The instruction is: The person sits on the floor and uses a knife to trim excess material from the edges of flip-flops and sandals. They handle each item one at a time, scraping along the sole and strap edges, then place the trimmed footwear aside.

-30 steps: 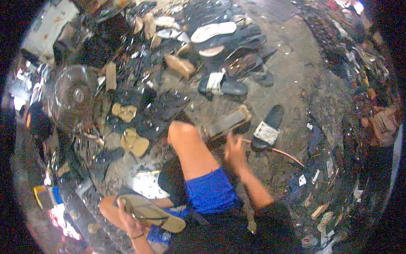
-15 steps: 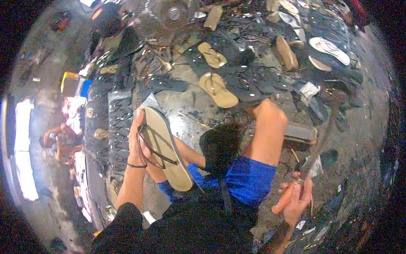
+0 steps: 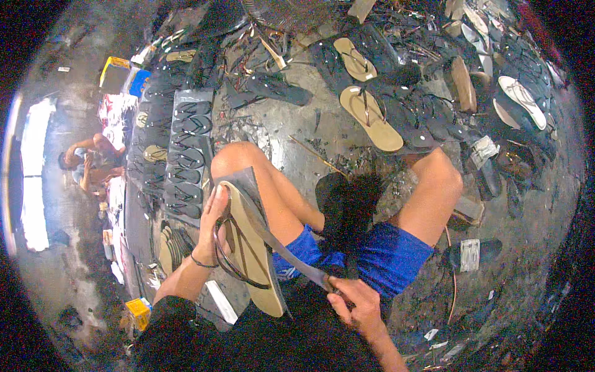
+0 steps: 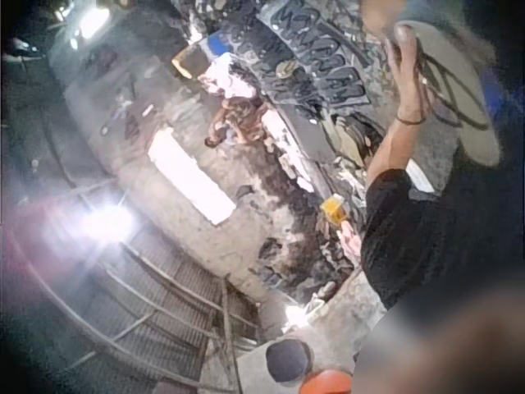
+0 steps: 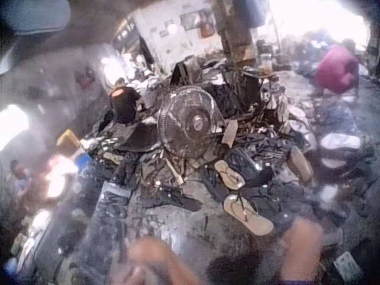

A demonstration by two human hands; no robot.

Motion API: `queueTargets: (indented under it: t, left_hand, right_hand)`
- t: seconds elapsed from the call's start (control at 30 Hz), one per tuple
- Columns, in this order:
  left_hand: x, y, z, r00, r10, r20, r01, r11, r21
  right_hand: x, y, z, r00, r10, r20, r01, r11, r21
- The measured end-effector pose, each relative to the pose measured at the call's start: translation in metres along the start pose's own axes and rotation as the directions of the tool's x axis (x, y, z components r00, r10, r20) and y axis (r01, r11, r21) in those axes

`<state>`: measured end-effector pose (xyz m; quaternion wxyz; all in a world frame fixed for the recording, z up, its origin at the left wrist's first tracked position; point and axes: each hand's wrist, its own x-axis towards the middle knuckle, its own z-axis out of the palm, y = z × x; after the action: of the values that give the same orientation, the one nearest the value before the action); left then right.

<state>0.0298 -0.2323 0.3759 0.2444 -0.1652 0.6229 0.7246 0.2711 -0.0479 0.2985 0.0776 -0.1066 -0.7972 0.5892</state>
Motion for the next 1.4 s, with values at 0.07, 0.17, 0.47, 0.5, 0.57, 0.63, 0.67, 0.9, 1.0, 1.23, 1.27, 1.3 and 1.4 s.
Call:
queueTargets:
  t: [0.07,0.17,0.47,0.5,0.57,0.63,0.67,0.9,1.0,1.23,1.27,1.3,1.4]
  left_hand:
    - [0.002,-0.006,-0.002,0.997,0.043,0.058,-0.047,0.997,0.062]
    - [0.009,-0.012,-0.003,0.972,0.103,0.211,-0.125,0.988,0.094]
    - [0.009,-0.007,0.022,0.899,0.032,0.436,-0.191,0.925,0.327]
    - [0.009,-0.006,0.025,0.888,0.011,0.459,-0.204,0.904,0.374]
    - [0.009,-0.007,0.027,0.899,-0.038,0.437,-0.16,0.899,0.407]
    - [0.008,-0.011,0.029,0.89,-0.03,0.456,-0.187,0.887,0.423]
    - [0.006,-0.013,0.03,0.868,-0.019,0.496,-0.204,0.897,0.391]
    - [0.014,0.034,0.092,0.769,-0.121,0.628,-0.348,0.745,0.569]
    - [0.014,0.086,0.114,0.624,0.033,0.781,-0.634,0.605,0.481]
    - [-0.049,-0.018,0.078,0.602,-0.156,0.783,-0.04,0.973,0.225]
    - [-0.044,-0.047,0.077,0.789,-0.022,0.614,-0.026,0.997,0.069]
    - [-0.032,-0.068,0.076,0.893,-0.109,0.437,0.277,0.898,-0.343]
    - [-0.004,-0.088,0.087,0.924,0.074,0.374,0.185,0.771,-0.609]
  right_hand:
    - [0.008,0.002,0.0,0.996,-0.052,-0.075,0.044,0.993,-0.11]
    - [0.029,-0.007,-0.01,0.995,-0.048,-0.091,0.029,0.981,-0.193]
    - [0.097,-0.062,-0.061,1.0,-0.013,0.02,0.017,0.975,-0.221]
    - [0.102,-0.066,-0.066,0.999,0.015,0.05,-0.003,0.972,-0.236]
    - [0.111,-0.073,-0.075,0.991,0.079,0.109,-0.047,0.961,-0.272]
    - [0.124,-0.079,-0.078,0.991,0.021,0.13,0.017,0.959,-0.283]
    - [0.132,-0.082,-0.08,0.989,0.006,0.147,0.036,0.96,-0.278]
    - [0.18,-0.073,-0.098,0.928,0.018,0.371,-0.135,0.947,0.291]
    - [0.162,-0.064,-0.104,0.934,0.028,0.357,-0.233,0.804,0.547]
    - [0.117,-0.034,-0.061,0.999,0.044,0.026,-0.049,0.682,0.729]
    - [0.109,-0.03,-0.057,0.999,0.04,0.027,-0.047,0.698,0.715]
    - [0.103,-0.026,-0.055,0.999,0.042,0.027,-0.049,0.712,0.7]
    - [0.089,-0.022,-0.051,0.996,0.083,-0.026,-0.044,0.739,0.673]
